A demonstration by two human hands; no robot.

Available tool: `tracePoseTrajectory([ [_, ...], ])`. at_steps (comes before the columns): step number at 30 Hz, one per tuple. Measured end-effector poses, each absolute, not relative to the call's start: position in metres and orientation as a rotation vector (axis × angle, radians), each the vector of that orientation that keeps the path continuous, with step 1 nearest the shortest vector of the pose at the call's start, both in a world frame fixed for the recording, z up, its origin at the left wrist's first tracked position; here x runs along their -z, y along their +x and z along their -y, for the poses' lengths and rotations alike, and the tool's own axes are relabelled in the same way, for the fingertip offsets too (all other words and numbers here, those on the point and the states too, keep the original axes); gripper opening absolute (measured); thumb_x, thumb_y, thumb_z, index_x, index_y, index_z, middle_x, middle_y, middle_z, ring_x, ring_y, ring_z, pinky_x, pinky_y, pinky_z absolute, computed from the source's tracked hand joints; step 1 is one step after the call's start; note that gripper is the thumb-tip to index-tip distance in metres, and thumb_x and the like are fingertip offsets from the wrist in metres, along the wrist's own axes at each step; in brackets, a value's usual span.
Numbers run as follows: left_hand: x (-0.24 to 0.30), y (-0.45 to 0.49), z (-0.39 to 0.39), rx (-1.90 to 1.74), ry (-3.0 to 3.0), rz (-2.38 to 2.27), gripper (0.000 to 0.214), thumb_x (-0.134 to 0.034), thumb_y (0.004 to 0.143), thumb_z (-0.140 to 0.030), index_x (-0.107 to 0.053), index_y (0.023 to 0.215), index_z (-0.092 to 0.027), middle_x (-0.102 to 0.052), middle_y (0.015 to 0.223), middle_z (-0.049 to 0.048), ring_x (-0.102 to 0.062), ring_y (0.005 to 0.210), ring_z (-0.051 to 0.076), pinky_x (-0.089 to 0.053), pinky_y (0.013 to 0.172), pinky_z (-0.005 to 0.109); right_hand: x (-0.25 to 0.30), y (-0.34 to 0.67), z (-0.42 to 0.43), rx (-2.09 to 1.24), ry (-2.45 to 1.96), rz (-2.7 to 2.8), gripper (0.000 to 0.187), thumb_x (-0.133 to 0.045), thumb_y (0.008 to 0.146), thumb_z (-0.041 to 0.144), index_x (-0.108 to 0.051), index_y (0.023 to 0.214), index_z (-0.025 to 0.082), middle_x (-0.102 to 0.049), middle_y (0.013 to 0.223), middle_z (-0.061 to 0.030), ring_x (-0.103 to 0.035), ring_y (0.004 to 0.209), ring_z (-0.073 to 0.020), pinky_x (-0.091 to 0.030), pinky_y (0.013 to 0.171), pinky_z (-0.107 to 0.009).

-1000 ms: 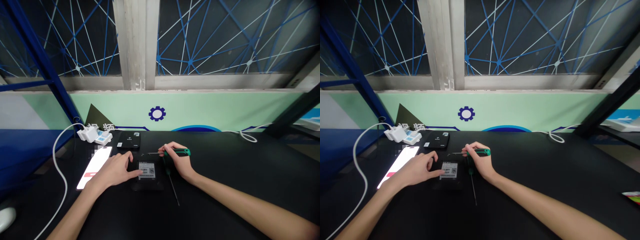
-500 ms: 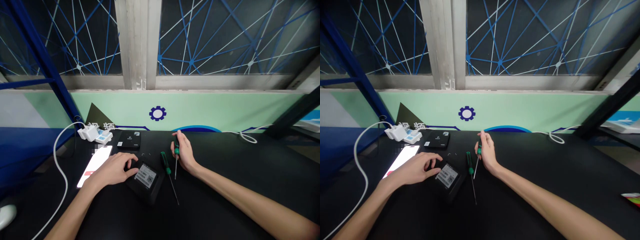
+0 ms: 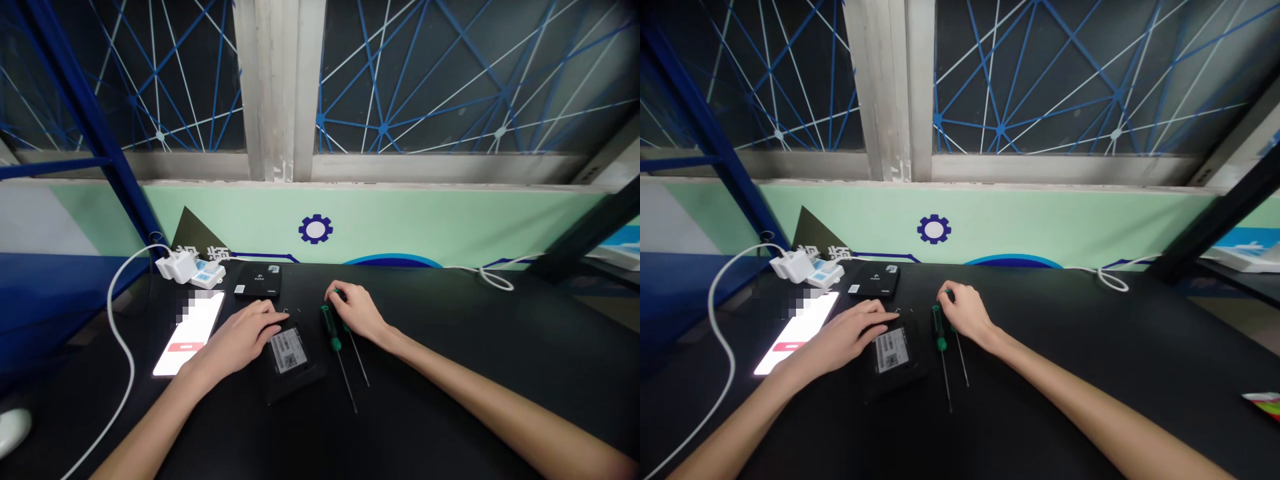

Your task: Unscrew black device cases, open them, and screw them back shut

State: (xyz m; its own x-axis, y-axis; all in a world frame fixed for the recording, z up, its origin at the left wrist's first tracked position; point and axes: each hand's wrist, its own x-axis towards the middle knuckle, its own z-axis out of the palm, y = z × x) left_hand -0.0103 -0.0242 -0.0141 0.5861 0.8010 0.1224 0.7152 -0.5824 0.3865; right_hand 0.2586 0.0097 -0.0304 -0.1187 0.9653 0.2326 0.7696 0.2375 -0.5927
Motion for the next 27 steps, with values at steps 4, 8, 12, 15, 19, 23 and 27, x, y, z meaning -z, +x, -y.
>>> tracePoseTrajectory([
  [4,0.015,-0.006,0.025,-0.462,2.559,-1.405,0.03,-0.043,0.103,-0.038,-0.068,0.115,-0.027,-0.064,0.102,0.002,-0.063,0.099,0.021,-0.047,0.078,0.03,0.032,0.256,-0.008,-0.26,-1.622,2.057,0.022,-0.047,0.087,0.018,-0.065,0.075,0.02,-0.068,0.085,-0.0035,-0.063,0.08,-0.0192,-0.037,0.067,-0.026],
  [8,0.013,-0.003,0.028,-0.422,2.516,-1.536,0.035,-0.042,0.101,-0.047,-0.069,0.106,-0.025,-0.065,0.099,0.0019,-0.064,0.074,0.017,-0.043,0.062,0.028,0.033,0.253,-0.004,-0.179,-1.631,2.114,0.022,-0.047,0.09,0.02,-0.064,0.077,0.02,-0.066,0.087,-0.0032,-0.063,0.078,-0.0179,-0.035,0.064,-0.026],
  [12,0.011,-0.003,0.03,-0.417,2.502,-1.524,0.033,-0.048,0.098,-0.051,-0.068,0.11,-0.027,-0.065,0.102,0.0007,-0.064,0.071,0.016,-0.042,0.061,0.027,0.025,0.252,-0.002,-0.122,-1.639,2.135,0.027,-0.048,0.095,0.034,-0.068,0.082,0.021,-0.067,0.093,-0.0041,-0.063,0.073,-0.0179,-0.036,0.061,-0.027],
  [15,0.011,-0.003,0.029,-0.43,2.487,-1.504,0.031,-0.051,0.097,-0.05,-0.068,0.111,-0.028,-0.065,0.102,0.0005,-0.066,0.079,0.018,-0.044,0.065,0.027,0.009,0.257,-0.004,-0.148,-1.578,2.228,0.028,-0.053,0.094,0.042,-0.072,0.09,0.023,-0.07,0.098,-0.0044,-0.067,0.081,-0.021,-0.043,0.067,-0.03],
  [19,0.013,-0.004,0.026,-0.457,2.48,-1.458,0.034,-0.048,0.098,-0.051,-0.068,0.113,-0.028,-0.065,0.105,0.0014,-0.067,0.081,0.019,-0.047,0.068,0.028,-0.016,0.271,-0.007,-0.234,-1.442,2.453,0.049,-0.065,0.083,0.06,-0.07,0.114,0.023,-0.069,0.113,-0.0085,-0.068,0.095,-0.0285,-0.049,0.081,-0.038],
  [23,0.014,-0.005,0.025,-0.459,2.463,-1.445,0.034,-0.048,0.098,-0.052,-0.067,0.113,-0.028,-0.065,0.106,0.0008,-0.067,0.082,0.018,-0.047,0.069,0.028,-0.028,0.278,-0.004,-0.316,-1.417,2.689,0.091,-0.072,0.062,0.078,-0.061,0.133,0.021,-0.061,0.128,-0.0128,-0.067,0.101,-0.0349,-0.051,0.082,-0.044],
  [27,0.013,-0.005,0.026,-0.455,2.434,-1.442,0.033,-0.049,0.098,-0.052,-0.067,0.114,-0.029,-0.065,0.106,0.0002,-0.067,0.084,0.019,-0.047,0.07,0.028,-0.026,0.276,-0.001,-0.286,-1.433,2.805,0.094,-0.077,0.055,0.076,-0.064,0.13,0.022,-0.062,0.124,-0.0117,-0.069,0.088,-0.0321,-0.052,0.074,-0.042],
])
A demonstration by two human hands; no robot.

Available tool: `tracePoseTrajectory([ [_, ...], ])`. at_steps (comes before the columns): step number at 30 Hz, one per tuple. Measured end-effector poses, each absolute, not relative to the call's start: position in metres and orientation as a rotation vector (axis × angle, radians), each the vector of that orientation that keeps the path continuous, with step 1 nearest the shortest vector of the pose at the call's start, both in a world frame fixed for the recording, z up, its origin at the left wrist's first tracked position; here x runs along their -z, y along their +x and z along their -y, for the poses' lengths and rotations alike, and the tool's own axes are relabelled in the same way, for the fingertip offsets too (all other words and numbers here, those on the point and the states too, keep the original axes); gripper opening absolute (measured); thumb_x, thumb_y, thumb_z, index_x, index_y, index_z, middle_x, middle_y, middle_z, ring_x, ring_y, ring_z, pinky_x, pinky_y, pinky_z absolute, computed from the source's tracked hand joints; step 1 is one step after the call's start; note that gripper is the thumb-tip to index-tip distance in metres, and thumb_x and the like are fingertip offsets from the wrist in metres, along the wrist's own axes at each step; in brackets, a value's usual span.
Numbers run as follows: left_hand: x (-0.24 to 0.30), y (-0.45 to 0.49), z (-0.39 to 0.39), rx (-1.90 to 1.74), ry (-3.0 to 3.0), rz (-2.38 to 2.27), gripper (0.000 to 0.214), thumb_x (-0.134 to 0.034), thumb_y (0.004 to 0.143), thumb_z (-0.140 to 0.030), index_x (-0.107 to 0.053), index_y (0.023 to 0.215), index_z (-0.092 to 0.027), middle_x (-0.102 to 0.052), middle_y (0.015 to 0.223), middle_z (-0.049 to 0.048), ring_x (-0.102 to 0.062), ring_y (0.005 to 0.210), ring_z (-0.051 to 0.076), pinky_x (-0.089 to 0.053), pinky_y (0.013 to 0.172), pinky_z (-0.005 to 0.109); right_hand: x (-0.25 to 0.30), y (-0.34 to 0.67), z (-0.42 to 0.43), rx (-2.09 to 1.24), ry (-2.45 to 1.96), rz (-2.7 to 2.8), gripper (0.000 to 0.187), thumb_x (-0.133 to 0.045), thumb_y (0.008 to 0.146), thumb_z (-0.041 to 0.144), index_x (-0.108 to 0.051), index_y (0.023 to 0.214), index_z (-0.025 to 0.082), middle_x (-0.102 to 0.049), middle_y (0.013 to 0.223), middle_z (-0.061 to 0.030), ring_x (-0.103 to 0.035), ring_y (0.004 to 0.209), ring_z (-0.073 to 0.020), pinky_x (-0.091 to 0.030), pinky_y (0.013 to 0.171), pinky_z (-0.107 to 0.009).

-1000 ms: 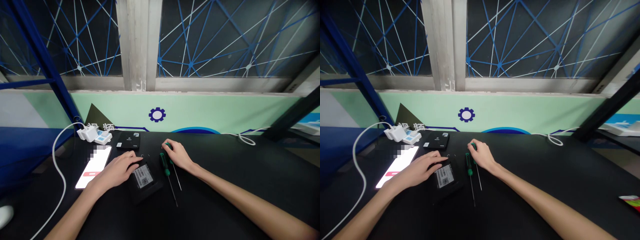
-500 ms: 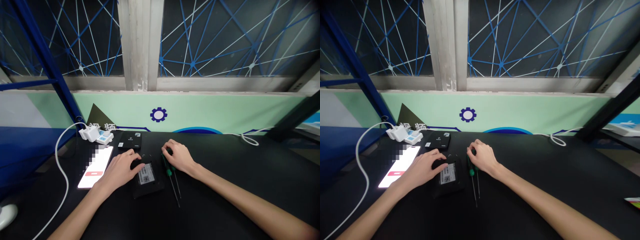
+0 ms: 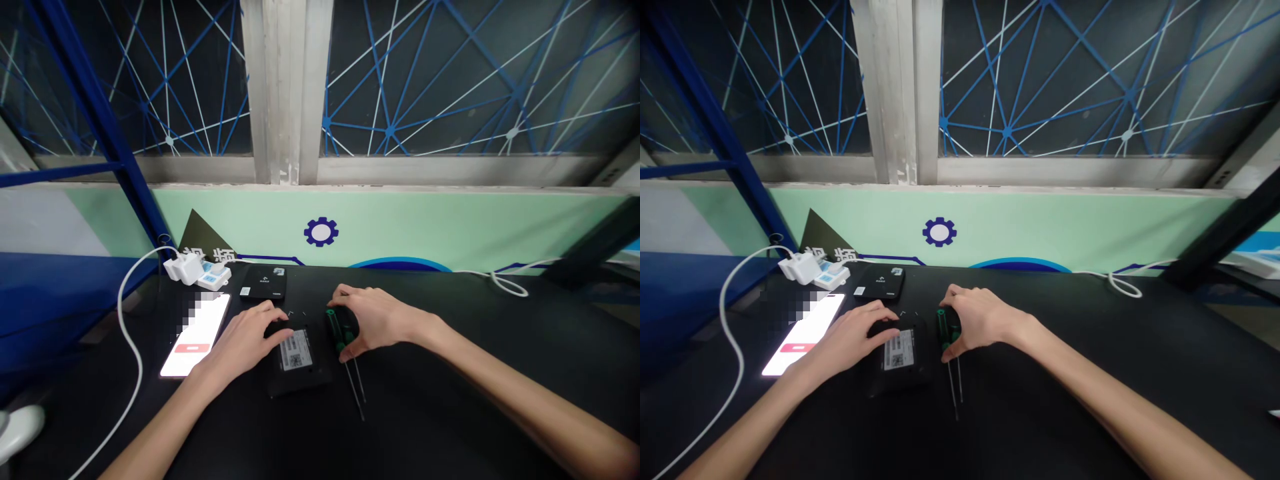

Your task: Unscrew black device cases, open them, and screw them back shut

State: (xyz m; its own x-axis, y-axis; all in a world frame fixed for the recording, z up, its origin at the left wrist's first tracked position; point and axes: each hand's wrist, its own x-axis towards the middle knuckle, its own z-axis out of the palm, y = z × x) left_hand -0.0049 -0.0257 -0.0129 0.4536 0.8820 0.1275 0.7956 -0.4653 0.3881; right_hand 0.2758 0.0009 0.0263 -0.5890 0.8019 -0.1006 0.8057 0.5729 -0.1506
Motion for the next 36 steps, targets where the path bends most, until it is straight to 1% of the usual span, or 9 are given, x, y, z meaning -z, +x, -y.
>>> tracePoseTrajectory([
  [6,0.013,-0.005,0.026,-0.486,2.405,-1.422,0.036,-0.047,0.098,-0.054,-0.066,0.112,-0.026,-0.064,0.105,0.0018,-0.065,0.081,0.018,-0.046,0.07,0.028,-0.018,0.273,-0.003,0.305,1.428,-2.857,0.076,-0.085,0.051,0.066,-0.069,0.112,0.024,-0.066,0.111,-0.0065,-0.068,0.078,-0.0253,-0.047,0.065,-0.034],
  [12,0.014,-0.004,0.024,-0.475,2.371,-1.469,0.034,-0.051,0.095,-0.055,-0.067,0.105,-0.026,-0.064,0.1,-0.0003,-0.063,0.074,0.016,-0.041,0.062,0.027,-0.016,0.278,-0.013,0.564,1.573,-3.058,0.063,-0.088,0.055,0.052,-0.068,0.107,0.022,-0.067,0.102,-0.0049,-0.065,0.085,-0.0241,-0.046,0.073,-0.034],
  [14,0.013,-0.004,0.024,-0.481,2.365,-1.476,0.033,-0.053,0.094,-0.055,-0.067,0.103,-0.026,-0.064,0.098,-0.0006,-0.062,0.074,0.016,-0.04,0.061,0.027,-0.011,0.281,-0.018,0.899,1.671,-3.063,0.061,-0.087,0.058,0.048,-0.066,0.109,0.02,-0.066,0.086,-0.002,-0.06,0.069,-0.0179,-0.043,0.062,-0.03],
  [16,0.012,-0.004,0.024,-0.492,2.359,-1.482,0.032,-0.054,0.094,-0.055,-0.067,0.102,-0.026,-0.064,0.097,-0.0005,-0.062,0.074,0.016,-0.039,0.061,0.027,-0.005,0.281,-0.022,1.491,1.669,-2.987,0.057,-0.086,0.063,0.042,-0.062,0.109,0.019,-0.063,0.07,0.003,-0.049,0.052,-0.0109,-0.038,0.053,-0.026],
  [19,0.011,-0.003,0.025,-0.486,2.35,-1.483,0.033,-0.053,0.094,-0.055,-0.067,0.102,-0.026,-0.064,0.097,0.0,-0.061,0.072,0.016,-0.039,0.06,0.027,0.007,0.275,-0.023,2.342,1.549,-2.809,0.059,-0.088,0.062,0.034,-0.053,0.108,0.022,-0.072,0.083,-0.0009,-0.051,0.052,-0.009,-0.037,0.049,-0.023],
  [23,0.011,-0.003,0.025,-0.482,2.352,-1.485,0.034,-0.054,0.093,-0.055,-0.067,0.102,-0.026,-0.064,0.097,-0.0004,-0.06,0.07,0.015,-0.039,0.061,0.027,0.02,0.26,-0.016,2.837,1.734,-2.51,0.073,-0.09,0.061,0.032,-0.043,0.116,0.025,-0.074,0.076,0.0016,-0.037,0.038,-0.0033,-0.02,0.038,-0.017],
  [27,0.012,-0.003,0.024,-0.481,2.35,-1.485,0.033,-0.054,0.093,-0.056,-0.067,0.102,-0.026,-0.063,0.095,-0.0008,-0.059,0.069,0.014,-0.038,0.06,0.027,0.029,0.25,-0.012,2.985,1.914,-2.498,0.073,-0.089,0.062,0.034,-0.043,0.118,0.026,-0.06,0.055,0.0111,-0.044,0.04,-0.0079,-0.026,0.039,-0.018],
  [30,0.013,-0.004,0.024,-0.496,2.343,-1.479,0.033,-0.054,0.093,-0.055,-0.067,0.102,-0.026,-0.063,0.096,-0.0003,-0.059,0.07,0.015,-0.039,0.06,0.027,0.035,0.247,-0.012,2.967,2.104,-2.589,0.069,-0.085,0.068,0.039,-0.042,0.12,0.026,-0.053,0.048,0.0124,-0.053,0.046,-0.0132,-0.028,0.04,-0.019],
  [36,0.012,-0.003,0.026,-0.507,2.343,-1.489,0.035,-0.052,0.092,-0.056,-0.066,0.1,-0.025,-0.062,0.097,0.0009,-0.059,0.068,0.015,-0.04,0.058,0.027,0.044,0.246,-0.014,2.831,2.332,-2.679,0.073,-0.084,0.07,0.045,-0.042,0.126,0.025,-0.062,0.055,0.0084,-0.06,0.053,-0.0156,-0.042,0.051,-0.024],
])
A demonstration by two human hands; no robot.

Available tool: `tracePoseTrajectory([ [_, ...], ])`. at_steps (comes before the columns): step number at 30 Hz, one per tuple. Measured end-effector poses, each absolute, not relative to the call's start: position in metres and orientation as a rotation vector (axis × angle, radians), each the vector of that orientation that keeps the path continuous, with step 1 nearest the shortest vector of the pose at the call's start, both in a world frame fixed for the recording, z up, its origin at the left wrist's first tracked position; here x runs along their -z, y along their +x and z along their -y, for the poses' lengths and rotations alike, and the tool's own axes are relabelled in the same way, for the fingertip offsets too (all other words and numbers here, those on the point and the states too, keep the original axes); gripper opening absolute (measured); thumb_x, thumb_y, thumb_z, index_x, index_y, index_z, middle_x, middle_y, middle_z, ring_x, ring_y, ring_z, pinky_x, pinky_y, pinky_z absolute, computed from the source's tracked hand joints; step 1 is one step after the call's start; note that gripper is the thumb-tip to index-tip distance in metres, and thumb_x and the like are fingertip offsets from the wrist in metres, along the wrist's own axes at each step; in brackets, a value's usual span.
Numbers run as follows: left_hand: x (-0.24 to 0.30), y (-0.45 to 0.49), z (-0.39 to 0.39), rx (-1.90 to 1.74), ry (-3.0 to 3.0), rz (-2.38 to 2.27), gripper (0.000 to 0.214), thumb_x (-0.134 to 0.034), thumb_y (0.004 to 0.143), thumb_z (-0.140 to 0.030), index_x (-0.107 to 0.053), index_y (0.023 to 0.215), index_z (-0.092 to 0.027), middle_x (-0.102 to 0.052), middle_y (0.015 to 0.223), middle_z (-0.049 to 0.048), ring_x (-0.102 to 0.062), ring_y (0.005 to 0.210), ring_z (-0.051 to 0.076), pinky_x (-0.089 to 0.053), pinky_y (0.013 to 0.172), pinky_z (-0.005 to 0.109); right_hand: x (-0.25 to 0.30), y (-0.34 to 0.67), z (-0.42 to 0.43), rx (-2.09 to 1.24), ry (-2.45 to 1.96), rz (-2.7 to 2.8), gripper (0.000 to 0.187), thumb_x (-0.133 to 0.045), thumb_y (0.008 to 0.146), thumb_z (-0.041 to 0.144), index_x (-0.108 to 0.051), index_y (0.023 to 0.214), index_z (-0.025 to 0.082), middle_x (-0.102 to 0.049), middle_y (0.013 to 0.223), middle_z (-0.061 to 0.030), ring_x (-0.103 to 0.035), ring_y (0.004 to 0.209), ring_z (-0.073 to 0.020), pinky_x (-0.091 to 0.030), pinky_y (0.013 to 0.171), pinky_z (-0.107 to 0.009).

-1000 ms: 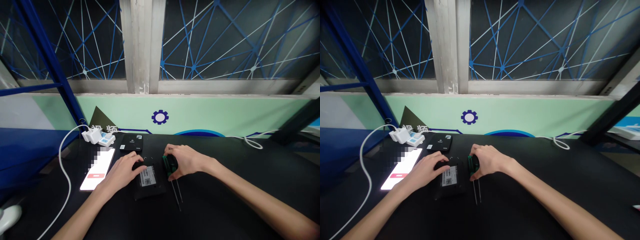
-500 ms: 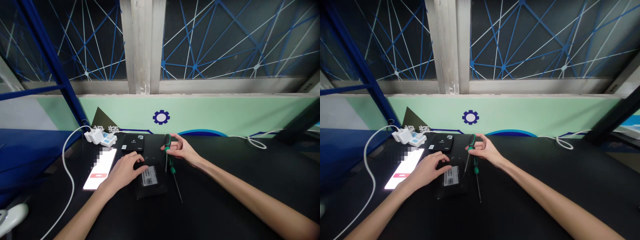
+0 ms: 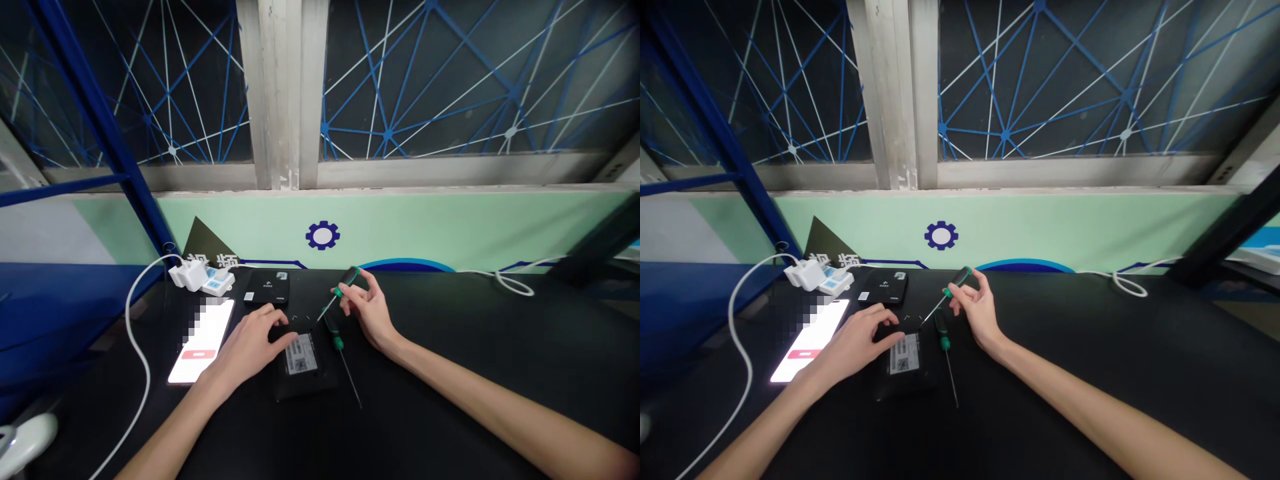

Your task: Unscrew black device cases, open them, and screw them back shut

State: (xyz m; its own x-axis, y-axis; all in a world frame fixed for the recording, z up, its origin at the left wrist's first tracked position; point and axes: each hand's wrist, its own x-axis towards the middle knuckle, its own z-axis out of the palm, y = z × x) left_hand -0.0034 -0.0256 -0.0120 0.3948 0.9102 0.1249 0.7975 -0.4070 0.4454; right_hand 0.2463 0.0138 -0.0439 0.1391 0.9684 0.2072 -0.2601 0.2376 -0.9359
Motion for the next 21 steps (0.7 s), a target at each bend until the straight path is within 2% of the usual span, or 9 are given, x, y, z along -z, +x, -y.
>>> tracePoseTrajectory([
  [2,0.0113,-0.0025,0.0265,-0.511,2.344,-1.495,0.034,-0.052,0.092,-0.055,-0.066,0.099,-0.024,-0.062,0.097,0.0012,-0.059,0.066,0.015,-0.041,0.058,0.027,0.0445,0.2462,-0.0144,-1.078,-0.9,1.012,0.072,-0.086,0.068,0.046,-0.046,0.123,0.022,-0.068,0.063,0.0042,-0.062,0.056,-0.0163,-0.046,0.054,-0.026],
  [5,0.0106,-0.0021,0.0276,-0.515,2.348,-1.505,0.034,-0.054,0.091,-0.055,-0.065,0.099,-0.024,-0.062,0.096,0.0009,-0.058,0.064,0.014,-0.041,0.058,0.028,0.0445,0.2463,-0.0158,-1.075,-0.904,1.004,0.059,-0.086,0.066,0.046,-0.057,0.109,0.018,-0.074,0.079,-0.0045,-0.065,0.063,-0.0172,-0.049,0.056,-0.027],
  [7,0.0101,-0.0025,0.0281,-0.507,2.352,-1.504,0.035,-0.055,0.09,-0.057,-0.065,0.099,-0.024,-0.063,0.097,0.001,-0.059,0.065,0.015,-0.041,0.057,0.028,0.0449,0.2465,-0.0167,-1.085,-0.899,1.011,0.052,-0.086,0.067,0.046,-0.061,0.102,0.017,-0.075,0.084,-0.007,-0.067,0.066,-0.0173,-0.051,0.057,-0.027],
  [12,0.0088,-0.0038,0.0287,-0.488,2.363,-1.491,0.037,-0.054,0.091,-0.058,-0.064,0.102,-0.024,-0.063,0.098,0.0013,-0.061,0.068,0.016,-0.041,0.058,0.028,0.0457,0.2457,-0.0167,-1.081,-0.888,1.015,0.045,-0.086,0.068,0.042,-0.062,0.096,0.017,-0.074,0.078,-0.0042,-0.068,0.065,-0.0169,-0.053,0.058,-0.027],
  [21,0.0097,-0.0035,0.0291,-0.513,2.396,-1.479,0.036,-0.053,0.091,-0.058,-0.064,0.099,-0.025,-0.063,0.095,0.0009,-0.06,0.071,0.017,-0.041,0.06,0.028,0.0462,0.2449,-0.0159,-1.062,-0.882,1.045,0.048,-0.085,0.069,0.045,-0.063,0.101,0.018,-0.075,0.082,-0.0058,-0.067,0.066,-0.0171,-0.053,0.059,-0.028],
])
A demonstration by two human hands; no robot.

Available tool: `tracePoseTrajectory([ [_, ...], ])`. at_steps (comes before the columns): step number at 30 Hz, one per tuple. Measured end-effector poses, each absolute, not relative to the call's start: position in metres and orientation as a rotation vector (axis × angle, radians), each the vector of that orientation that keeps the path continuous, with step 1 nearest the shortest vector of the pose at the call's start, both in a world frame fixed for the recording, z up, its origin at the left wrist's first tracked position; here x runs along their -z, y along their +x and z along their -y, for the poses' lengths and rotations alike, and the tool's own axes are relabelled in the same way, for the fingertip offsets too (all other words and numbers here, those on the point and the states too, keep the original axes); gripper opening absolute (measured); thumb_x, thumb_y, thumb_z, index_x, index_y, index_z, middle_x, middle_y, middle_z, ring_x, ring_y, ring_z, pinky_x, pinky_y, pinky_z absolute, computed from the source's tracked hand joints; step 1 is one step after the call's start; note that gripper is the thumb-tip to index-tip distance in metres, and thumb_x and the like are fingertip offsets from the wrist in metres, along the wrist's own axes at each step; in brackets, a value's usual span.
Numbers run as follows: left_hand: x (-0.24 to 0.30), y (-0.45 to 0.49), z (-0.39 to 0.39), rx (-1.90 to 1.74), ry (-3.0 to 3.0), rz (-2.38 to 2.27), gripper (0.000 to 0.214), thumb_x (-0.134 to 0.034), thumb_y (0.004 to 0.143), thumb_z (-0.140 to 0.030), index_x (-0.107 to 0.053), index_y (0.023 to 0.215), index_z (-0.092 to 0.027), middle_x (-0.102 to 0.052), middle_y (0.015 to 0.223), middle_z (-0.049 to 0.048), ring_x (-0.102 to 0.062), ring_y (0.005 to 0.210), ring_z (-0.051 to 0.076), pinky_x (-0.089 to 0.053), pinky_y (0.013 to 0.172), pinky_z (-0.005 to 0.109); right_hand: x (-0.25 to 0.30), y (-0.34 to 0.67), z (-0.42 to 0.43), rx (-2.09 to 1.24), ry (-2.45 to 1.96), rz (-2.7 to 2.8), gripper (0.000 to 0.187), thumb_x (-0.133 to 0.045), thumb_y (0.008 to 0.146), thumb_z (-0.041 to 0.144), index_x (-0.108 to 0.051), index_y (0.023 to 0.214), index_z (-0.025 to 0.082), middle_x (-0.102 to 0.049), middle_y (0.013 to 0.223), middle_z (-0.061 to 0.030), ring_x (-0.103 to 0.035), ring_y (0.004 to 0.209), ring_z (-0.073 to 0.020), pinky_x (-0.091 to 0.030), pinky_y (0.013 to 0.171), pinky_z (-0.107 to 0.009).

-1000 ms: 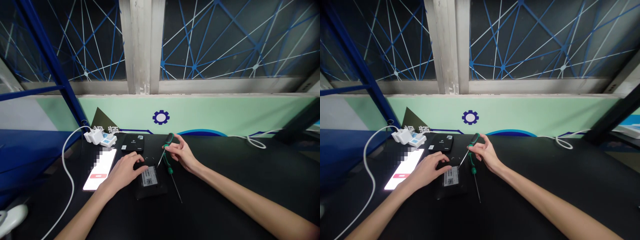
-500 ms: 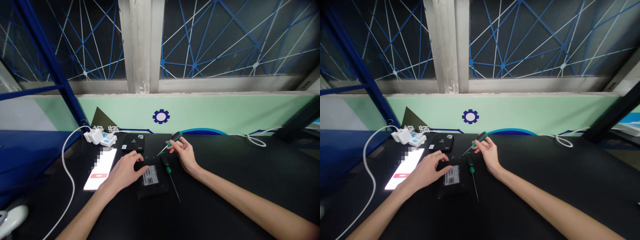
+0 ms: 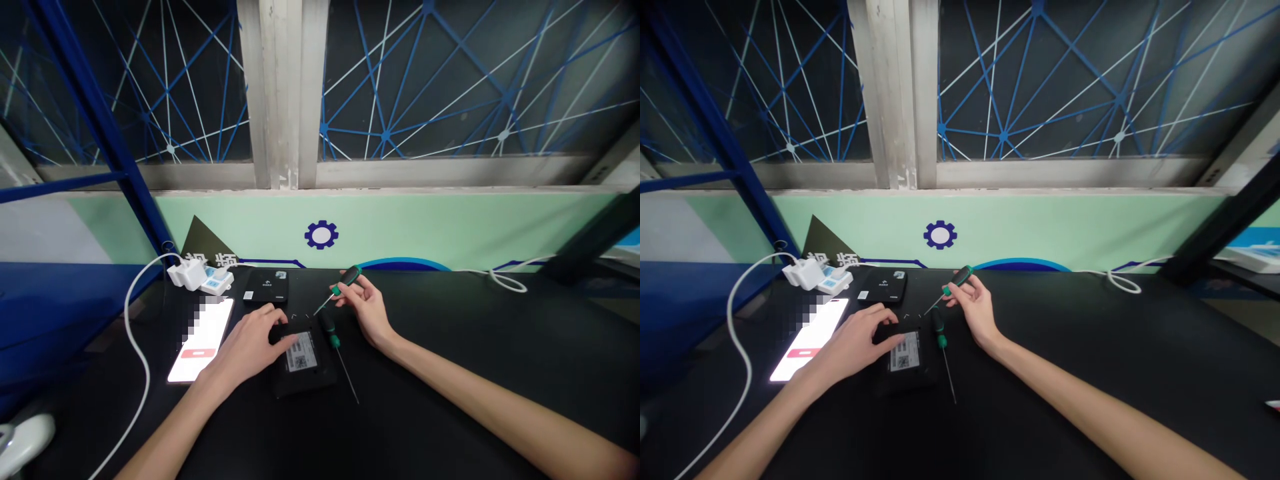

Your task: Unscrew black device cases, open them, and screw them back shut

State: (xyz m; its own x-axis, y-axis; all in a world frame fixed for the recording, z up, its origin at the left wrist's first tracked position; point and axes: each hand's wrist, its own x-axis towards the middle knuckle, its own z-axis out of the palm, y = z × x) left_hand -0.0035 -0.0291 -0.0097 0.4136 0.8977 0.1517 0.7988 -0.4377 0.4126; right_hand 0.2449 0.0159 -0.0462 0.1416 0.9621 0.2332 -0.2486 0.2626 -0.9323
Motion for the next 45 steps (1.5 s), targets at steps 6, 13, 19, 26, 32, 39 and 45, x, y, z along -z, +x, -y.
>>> tracePoseTrajectory([
  [6,0.01,-0.003,0.029,-0.481,2.396,-1.496,0.032,-0.054,0.092,-0.054,-0.064,0.1,-0.025,-0.062,0.093,0.0,-0.059,0.067,0.016,-0.039,0.059,0.028,0.047,0.245,-0.016,-1.085,-0.856,1.047,0.051,-0.084,0.071,0.042,-0.062,0.11,0.018,-0.075,0.084,-0.0052,-0.065,0.063,-0.0153,-0.053,0.06,-0.029],
  [13,0.009,-0.003,0.029,-0.46,2.385,-1.48,0.034,-0.054,0.092,-0.056,-0.063,0.102,-0.024,-0.063,0.097,0.0009,-0.061,0.072,0.017,-0.041,0.06,0.028,0.046,0.246,-0.013,-1.071,-0.821,1.086,0.046,-0.081,0.076,0.039,-0.06,0.112,0.019,-0.074,0.086,-0.0042,-0.064,0.067,-0.0154,-0.052,0.063,-0.029],
  [19,0.008,-0.003,0.029,-0.46,2.391,-1.483,0.032,-0.054,0.093,-0.054,-0.064,0.101,-0.024,-0.063,0.095,0.0001,-0.06,0.07,0.016,-0.041,0.061,0.028,0.047,0.246,-0.012,-1.047,-0.805,1.142,0.045,-0.079,0.08,0.04,-0.059,0.115,0.021,-0.074,0.089,-0.0043,-0.064,0.067,-0.0153,-0.052,0.065,-0.03],
  [26,0.012,-0.005,0.029,-0.493,2.382,-1.47,0.033,-0.055,0.092,-0.054,-0.064,0.103,-0.024,-0.063,0.096,0.0002,-0.062,0.072,0.017,-0.04,0.06,0.028,0.049,0.246,-0.014,-1.031,-0.786,1.159,0.044,-0.079,0.08,0.039,-0.059,0.115,0.02,-0.073,0.088,-0.0036,-0.062,0.063,-0.0134,-0.052,0.067,-0.03],
  [32,0.011,-0.005,0.029,-0.508,2.369,-1.465,0.029,-0.057,0.092,-0.052,-0.064,0.101,-0.025,-0.061,0.094,-0.0016,-0.058,0.068,0.015,-0.038,0.06,0.026,0.05,0.246,-0.016,-1.049,-0.783,1.155,0.045,-0.077,0.082,0.038,-0.058,0.118,0.019,-0.073,0.089,-0.004,-0.061,0.063,-0.0131,-0.052,0.068,-0.031],
  [39,0.012,-0.006,0.027,-0.51,2.365,-1.465,0.027,-0.057,0.092,-0.05,-0.064,0.1,-0.025,-0.06,0.094,-0.0018,-0.056,0.068,0.014,-0.038,0.06,0.027,0.041,0.239,-0.015,-0.989,-0.787,1.213,0.047,-0.078,0.08,0.039,-0.057,0.118,0.02,-0.07,0.081,-0.0013,-0.061,0.061,-0.0137,-0.053,0.063,-0.03],
  [45,0.01,-0.005,0.027,-0.484,2.368,-1.481,0.028,-0.057,0.092,-0.05,-0.063,0.101,-0.025,-0.06,0.094,-0.0017,-0.058,0.068,0.014,-0.039,0.061,0.027,0.03,0.233,-0.013,-0.984,-0.783,1.265,0.051,-0.077,0.08,0.039,-0.059,0.123,0.019,-0.063,0.076,0.0007,-0.059,0.063,-0.0138,-0.053,0.061,-0.03],
])
